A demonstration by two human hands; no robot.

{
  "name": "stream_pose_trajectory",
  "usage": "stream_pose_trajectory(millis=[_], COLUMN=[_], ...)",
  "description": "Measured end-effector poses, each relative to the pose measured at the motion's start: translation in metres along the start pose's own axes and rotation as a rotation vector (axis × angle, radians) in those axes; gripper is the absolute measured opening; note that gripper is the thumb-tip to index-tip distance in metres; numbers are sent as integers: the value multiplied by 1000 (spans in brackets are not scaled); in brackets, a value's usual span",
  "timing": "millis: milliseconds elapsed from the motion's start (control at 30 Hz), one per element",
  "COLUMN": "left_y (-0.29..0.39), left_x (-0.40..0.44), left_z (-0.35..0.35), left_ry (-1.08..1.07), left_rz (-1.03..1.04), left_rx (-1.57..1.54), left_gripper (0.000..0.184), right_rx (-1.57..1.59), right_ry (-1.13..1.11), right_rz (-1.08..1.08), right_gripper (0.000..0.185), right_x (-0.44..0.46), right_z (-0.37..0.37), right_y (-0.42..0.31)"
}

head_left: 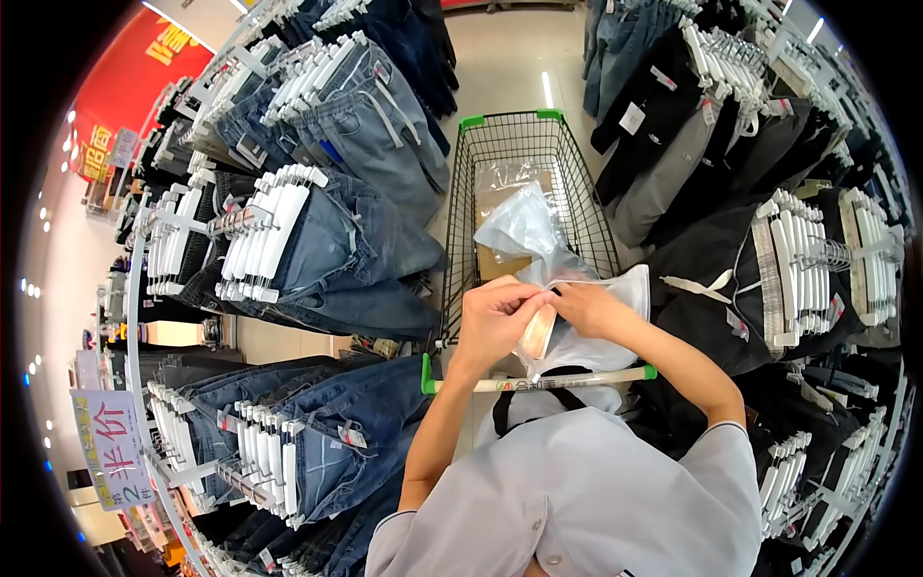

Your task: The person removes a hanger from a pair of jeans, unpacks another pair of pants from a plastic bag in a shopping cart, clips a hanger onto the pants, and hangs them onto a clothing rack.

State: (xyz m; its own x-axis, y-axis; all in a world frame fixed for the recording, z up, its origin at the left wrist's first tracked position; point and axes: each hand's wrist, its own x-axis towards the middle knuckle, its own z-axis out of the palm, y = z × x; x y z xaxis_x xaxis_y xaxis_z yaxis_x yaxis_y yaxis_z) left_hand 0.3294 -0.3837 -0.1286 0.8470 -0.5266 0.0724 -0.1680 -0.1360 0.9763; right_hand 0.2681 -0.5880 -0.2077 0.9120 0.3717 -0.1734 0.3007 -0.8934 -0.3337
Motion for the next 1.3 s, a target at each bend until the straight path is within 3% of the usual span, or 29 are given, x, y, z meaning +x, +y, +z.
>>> stream_pose_trajectory(millis=[67,100,233,300,367,433,467,500,567,633,700,767,867,900,967,1033,1100,1167,1233,1267,1300], left_y=[2,3,0,-3,-1,-6,-24,-43,-82,-123,-155,-171,-209,-193,-216,-204,-136,-146,-143,-140,-150], left_x=[-1,-1,-2,-3,-4,-4,-3,-5,-5,-12,-33,-51,-55,-50,-40,-26,-24,-12,-6,-2,2], left_z=[2,1,3,3,-2,-19,-30,-40,-52,-75,-90,-89,-67,-57,-46,-45,-60,-55,-46,-39,-31], left_ry=[3,9,-2,2,-41,-133,-197,-135,246,600,824,778,391,325,166,180,43,24,-12,53,40], left_rz=[25,44,114,227,199,139,122,125,158,-47,-237,-465,-523,-490,-305,-236,-346,-375,-390,-427,-429], left_rx=[4,7,3,31,-30,-54,-25,-11,4,104,90,-138,-413,-604,-467,-525,-1340,-1377,-693,-758,-752], left_gripper=[9,8,9,9,10,14,19,19,26,37,54,69,77,73,72,72,71,69,67,56,56], right_rx=[-99,-105,-167,407,480,428,555,680,296,492,577,704,972,1080,1285,1471,1624,1734,1808,1842,1877], right_ry=[-299,-294,-64,71,200,123,150,177,156,398,387,381,411,432,473,511,548,575,606,619,630], right_rz=[-81,-84,-190,-118,-127,-94,-6,101,50,-174,-44,171,496,591,733,811,871,897,916,921,928], right_gripper=[61,61,45,33,27,28,30,32,34,37,37,38,39,39,40,40,41,41,42,42,43], right_x=[20,24,28,40,41,48,48,43,35,22,-5,-39,-87,-101,-119,-133,-139,-144,-147,-148,-149], right_z=[21,37,86,95,110,103,83,62,53,15,-13,-29,-36,-35,-30,-21,-13,-5,0,3,4], right_y=[10,14,19,26,35,39,30,20,45,34,34,37,49,54,63,72,79,84,84,83,81])
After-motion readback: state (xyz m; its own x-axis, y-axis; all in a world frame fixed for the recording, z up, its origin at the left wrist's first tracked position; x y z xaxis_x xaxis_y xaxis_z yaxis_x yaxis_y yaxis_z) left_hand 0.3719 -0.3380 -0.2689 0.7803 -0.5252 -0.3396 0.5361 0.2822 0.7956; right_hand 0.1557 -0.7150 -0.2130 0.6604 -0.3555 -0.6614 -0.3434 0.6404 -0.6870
